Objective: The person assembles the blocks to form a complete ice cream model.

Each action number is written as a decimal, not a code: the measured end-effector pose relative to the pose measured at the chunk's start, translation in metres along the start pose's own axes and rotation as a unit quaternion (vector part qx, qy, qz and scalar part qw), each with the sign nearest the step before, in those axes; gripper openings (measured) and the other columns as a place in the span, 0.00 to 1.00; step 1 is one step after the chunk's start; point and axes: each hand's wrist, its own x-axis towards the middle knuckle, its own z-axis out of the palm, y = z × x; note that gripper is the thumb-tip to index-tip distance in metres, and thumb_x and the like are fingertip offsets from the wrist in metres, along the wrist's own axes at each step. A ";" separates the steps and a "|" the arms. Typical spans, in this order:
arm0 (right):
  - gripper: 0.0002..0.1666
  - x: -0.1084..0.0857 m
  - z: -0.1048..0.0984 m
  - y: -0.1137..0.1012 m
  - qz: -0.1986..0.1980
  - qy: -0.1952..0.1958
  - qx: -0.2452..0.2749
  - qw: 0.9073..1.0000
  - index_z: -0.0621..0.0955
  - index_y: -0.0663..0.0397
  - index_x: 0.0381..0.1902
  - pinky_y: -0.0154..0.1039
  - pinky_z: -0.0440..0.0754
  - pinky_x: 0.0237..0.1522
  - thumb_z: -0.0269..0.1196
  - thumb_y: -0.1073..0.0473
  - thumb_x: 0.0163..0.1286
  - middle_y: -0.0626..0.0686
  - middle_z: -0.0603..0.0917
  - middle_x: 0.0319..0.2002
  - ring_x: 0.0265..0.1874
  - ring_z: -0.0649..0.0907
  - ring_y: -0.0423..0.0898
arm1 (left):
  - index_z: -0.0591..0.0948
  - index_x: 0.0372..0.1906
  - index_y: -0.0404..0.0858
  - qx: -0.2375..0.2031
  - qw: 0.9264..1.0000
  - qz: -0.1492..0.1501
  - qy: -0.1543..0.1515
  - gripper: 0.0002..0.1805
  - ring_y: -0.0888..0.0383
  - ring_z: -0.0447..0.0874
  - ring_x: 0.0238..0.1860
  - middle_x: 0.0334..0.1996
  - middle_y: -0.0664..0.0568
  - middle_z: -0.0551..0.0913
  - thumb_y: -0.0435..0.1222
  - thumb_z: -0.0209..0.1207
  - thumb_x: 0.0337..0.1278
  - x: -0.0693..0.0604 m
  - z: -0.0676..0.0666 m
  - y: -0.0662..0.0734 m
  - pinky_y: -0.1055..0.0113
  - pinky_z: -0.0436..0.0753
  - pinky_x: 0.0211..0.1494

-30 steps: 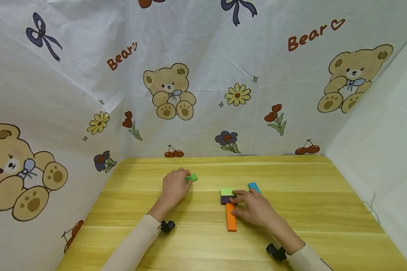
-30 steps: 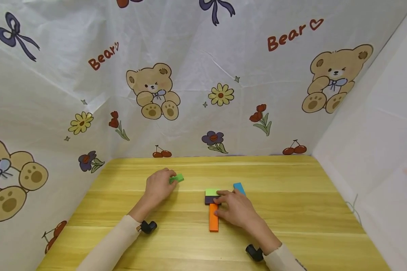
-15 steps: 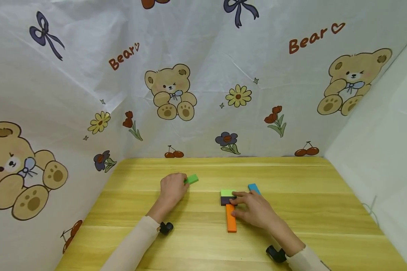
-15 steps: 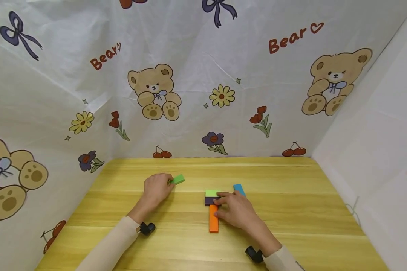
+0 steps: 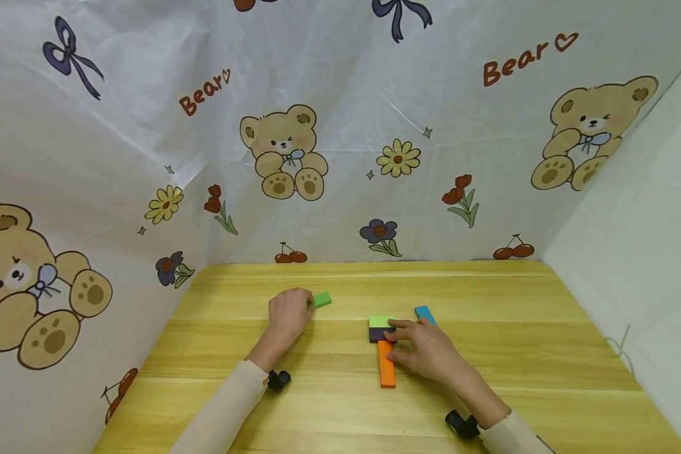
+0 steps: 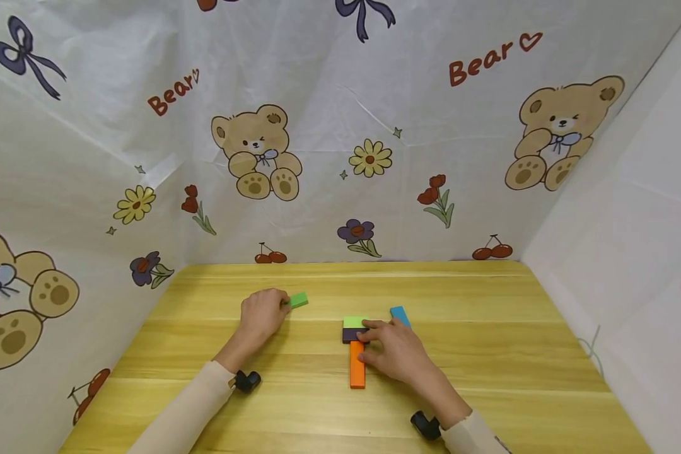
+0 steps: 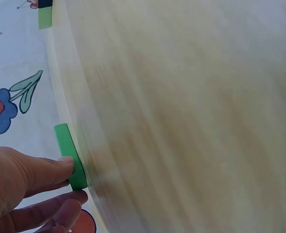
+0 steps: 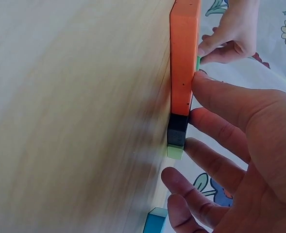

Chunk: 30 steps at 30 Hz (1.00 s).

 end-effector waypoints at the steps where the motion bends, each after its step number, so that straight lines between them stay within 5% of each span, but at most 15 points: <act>1: 0.22 0.000 0.000 0.000 0.000 0.001 -0.002 1.000 0.91 0.44 0.59 0.67 0.75 0.74 0.77 0.48 0.68 0.49 0.83 0.72 0.74 0.78 0.66 | 0.96 0.43 0.47 -0.001 1.000 0.002 0.000 0.07 0.52 0.91 0.30 0.37 0.51 0.95 0.40 0.77 0.61 0.000 0.000 0.000 0.58 0.86 0.29; 30: 0.22 0.000 -0.001 0.000 -0.002 0.006 -0.004 1.000 0.92 0.45 0.57 0.66 0.77 0.72 0.78 0.48 0.67 0.49 0.84 0.71 0.72 0.79 0.66 | 0.95 0.45 0.48 -0.058 0.998 0.002 -0.023 0.08 0.53 0.91 0.32 0.41 0.54 0.95 0.40 0.76 0.62 0.010 0.004 0.006 0.59 0.84 0.29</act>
